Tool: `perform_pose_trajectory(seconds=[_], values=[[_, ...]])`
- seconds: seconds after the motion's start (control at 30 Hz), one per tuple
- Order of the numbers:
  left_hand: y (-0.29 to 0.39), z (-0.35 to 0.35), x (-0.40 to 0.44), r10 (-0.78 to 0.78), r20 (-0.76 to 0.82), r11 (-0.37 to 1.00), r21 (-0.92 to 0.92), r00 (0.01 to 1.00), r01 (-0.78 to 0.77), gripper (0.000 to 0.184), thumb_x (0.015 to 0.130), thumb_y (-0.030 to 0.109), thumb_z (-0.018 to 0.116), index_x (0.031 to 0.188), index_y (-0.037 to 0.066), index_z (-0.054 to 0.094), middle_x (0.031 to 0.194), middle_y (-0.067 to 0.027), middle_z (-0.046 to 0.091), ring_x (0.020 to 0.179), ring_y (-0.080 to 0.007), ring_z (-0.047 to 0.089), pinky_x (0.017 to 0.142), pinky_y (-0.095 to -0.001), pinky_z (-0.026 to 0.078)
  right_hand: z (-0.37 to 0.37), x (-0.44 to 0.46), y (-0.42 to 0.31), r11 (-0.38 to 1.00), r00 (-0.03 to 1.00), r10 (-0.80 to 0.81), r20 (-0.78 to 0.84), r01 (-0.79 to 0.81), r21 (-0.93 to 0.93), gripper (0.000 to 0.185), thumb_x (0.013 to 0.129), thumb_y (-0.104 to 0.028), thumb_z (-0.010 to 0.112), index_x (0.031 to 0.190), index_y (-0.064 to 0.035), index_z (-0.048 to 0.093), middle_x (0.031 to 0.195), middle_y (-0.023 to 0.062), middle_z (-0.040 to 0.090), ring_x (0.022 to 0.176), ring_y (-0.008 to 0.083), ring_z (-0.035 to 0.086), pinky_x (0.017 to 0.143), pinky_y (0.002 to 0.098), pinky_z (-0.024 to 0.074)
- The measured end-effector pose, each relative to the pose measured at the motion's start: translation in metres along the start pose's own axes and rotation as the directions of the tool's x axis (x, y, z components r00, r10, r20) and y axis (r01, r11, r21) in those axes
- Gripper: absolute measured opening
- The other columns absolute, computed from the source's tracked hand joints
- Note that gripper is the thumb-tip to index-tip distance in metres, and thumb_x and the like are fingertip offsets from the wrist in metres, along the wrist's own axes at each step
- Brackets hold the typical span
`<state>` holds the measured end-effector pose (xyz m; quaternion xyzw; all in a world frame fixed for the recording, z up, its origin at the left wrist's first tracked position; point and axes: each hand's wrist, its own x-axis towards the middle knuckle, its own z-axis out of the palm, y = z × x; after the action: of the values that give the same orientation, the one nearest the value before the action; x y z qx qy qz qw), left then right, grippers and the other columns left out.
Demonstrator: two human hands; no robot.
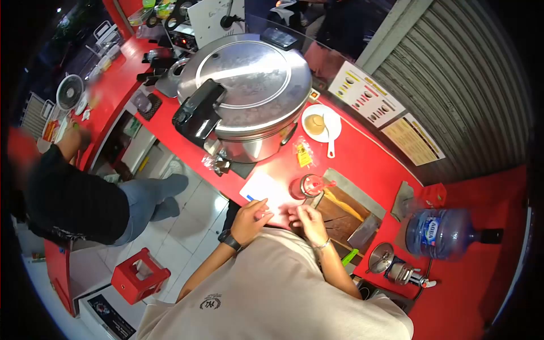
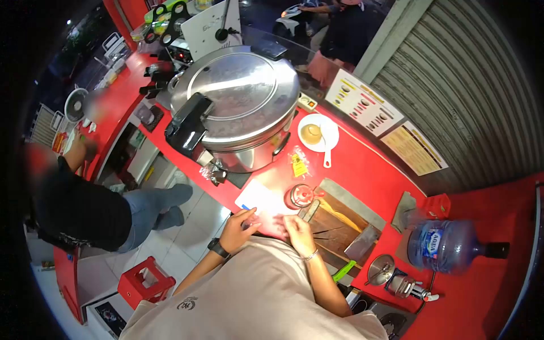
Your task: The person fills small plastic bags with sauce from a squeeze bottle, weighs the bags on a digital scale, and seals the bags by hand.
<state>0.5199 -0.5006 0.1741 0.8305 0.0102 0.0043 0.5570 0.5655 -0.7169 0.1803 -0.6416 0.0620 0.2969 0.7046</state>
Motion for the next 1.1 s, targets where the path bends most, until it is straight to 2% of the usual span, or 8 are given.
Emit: perform_pose_trajectory(seconds=[0.07, 0.17, 0.23, 0.4, 0.57, 0.7, 0.97, 1.1], values=[[-0.001, -0.001, 0.001, -0.054, -0.028, 0.998, -0.027, 0.998, 0.053, 0.047, 0.082, 0.014, 0.074, 0.123, -0.005, 0.058, 0.097, -0.0154, 0.068, 0.085, -0.0225, 0.067, 0.077, -0.0304, 0.053, -0.029, 0.004, 0.042, 0.829, 0.969, 0.244, 0.043, -0.231, 0.509, 0.046, 0.099, -0.043, 0.046, 0.113, -0.0007, 0.058, 0.108, 0.0144, 0.067, 0.089, 0.0204, 0.066, 0.075, 0.0332, 0.0553], [-0.022, 0.002, 0.001, -0.081, 0.013, 0.994, -0.079, 0.997, 0.081, 0.062, 0.077, 0.017, 0.080, 0.130, -0.001, 0.053, 0.103, -0.0144, 0.070, 0.088, -0.0215, 0.068, 0.079, -0.0304, 0.053, -0.053, 0.036, 0.074, 0.262, 0.870, 0.439, 0.224, -0.362, 0.895, 0.086, 0.088, -0.069, 0.046, 0.130, 0.0052, 0.042, 0.129, 0.0295, 0.052, 0.112, 0.0362, 0.058, 0.089, 0.0446, 0.0537], [-0.017, 0.000, 0.004, -0.073, 0.027, 0.996, -0.057, 0.997, 0.075, 0.070, 0.074, 0.020, 0.083, 0.132, 0.003, 0.048, 0.101, -0.0114, 0.071, 0.086, -0.0214, 0.069, 0.080, -0.0323, 0.053, -0.033, 0.053, 0.045, 0.297, 0.925, 0.360, 0.120, -0.235, 0.925, 0.101, 0.082, -0.076, 0.047, 0.137, 0.0065, 0.032, 0.136, 0.0333, 0.042, 0.124, 0.0444, 0.047, 0.096, 0.0461, 0.0517], [-0.005, -0.006, 0.011, 0.034, -0.010, 0.998, -0.047, 0.999, -0.034, 0.054, 0.074, 0.019, 0.083, 0.112, 0.005, 0.047, 0.101, -0.0108, 0.071, 0.085, -0.0192, 0.067, 0.078, -0.0323, 0.053, -0.043, 0.133, 0.069, 0.022, 0.910, 0.408, 0.080, -0.097, 0.995, 0.068, 0.075, -0.046, 0.073, 0.109, 0.0094, 0.055, 0.123, 0.0294, 0.046, 0.110, 0.0408, 0.051, 0.084, 0.0437, 0.0604], [-0.001, -0.010, 0.006, -0.098, 0.011, 0.920, -0.380, 0.995, 0.095, 0.042, 0.079, 0.010, 0.080, 0.102, 0.006, 0.044, 0.105, -0.0124, 0.069, 0.091, -0.0152, 0.065, 0.077, -0.0287, 0.052, -0.020, 0.092, 0.042, 0.358, 0.969, 0.167, -0.181, 0.112, 0.927, 0.050, 0.088, -0.053, 0.056, 0.118, -0.0117, 0.059, 0.114, 0.0088, 0.064, 0.104, 0.0294, 0.060, 0.091, 0.0494, 0.0525], [0.015, -0.015, 0.002, -0.167, 0.131, 0.637, -0.742, 0.977, 0.208, 0.031, 0.087, 0.003, 0.070, 0.108, 0.004, 0.048, 0.111, -0.0152, 0.067, 0.096, -0.0125, 0.063, 0.079, -0.0257, 0.052, 0.010, 0.045, -0.049, 0.376, 0.965, -0.164, -0.206, 0.255, 0.891, 0.055, 0.088, -0.050, 0.057, 0.125, -0.0088, 0.052, 0.114, 0.0100, 0.062, 0.101, 0.0296, 0.061, 0.091, 0.0432, 0.0507], [0.063, -0.032, 0.026, 0.046, 0.326, 0.632, -0.742, 0.944, 0.225, 0.044, 0.088, 0.017, 0.071, 0.125, -0.001, 0.055, 0.107, -0.0135, 0.068, 0.094, -0.0144, 0.065, 0.073, -0.0245, 0.052, 0.018, 0.037, -0.131, 0.580, 0.719, -0.673, -0.170, 0.657, 0.482, 0.080, 0.081, -0.056, 0.060, 0.132, 0.0028, 0.042, 0.116, 0.0164, 0.059, 0.104, 0.0310, 0.062, 0.088, 0.0449, 0.0546], [0.062, -0.033, 0.026, 0.032, 0.384, 0.657, -0.704, 0.923, 0.270, 0.043, 0.089, 0.017, 0.070, 0.123, -0.006, 0.056, 0.107, -0.0129, 0.069, 0.100, -0.0142, 0.065, 0.084, -0.0269, 0.051, 0.028, 0.041, -0.126, 0.546, 0.657, -0.735, -0.169, 0.721, 0.427, 0.080, 0.075, -0.041, 0.074, 0.133, 0.0013, 0.038, 0.117, 0.0186, 0.057, 0.098, 0.0334, 0.064, 0.080, 0.0453, 0.0581]])
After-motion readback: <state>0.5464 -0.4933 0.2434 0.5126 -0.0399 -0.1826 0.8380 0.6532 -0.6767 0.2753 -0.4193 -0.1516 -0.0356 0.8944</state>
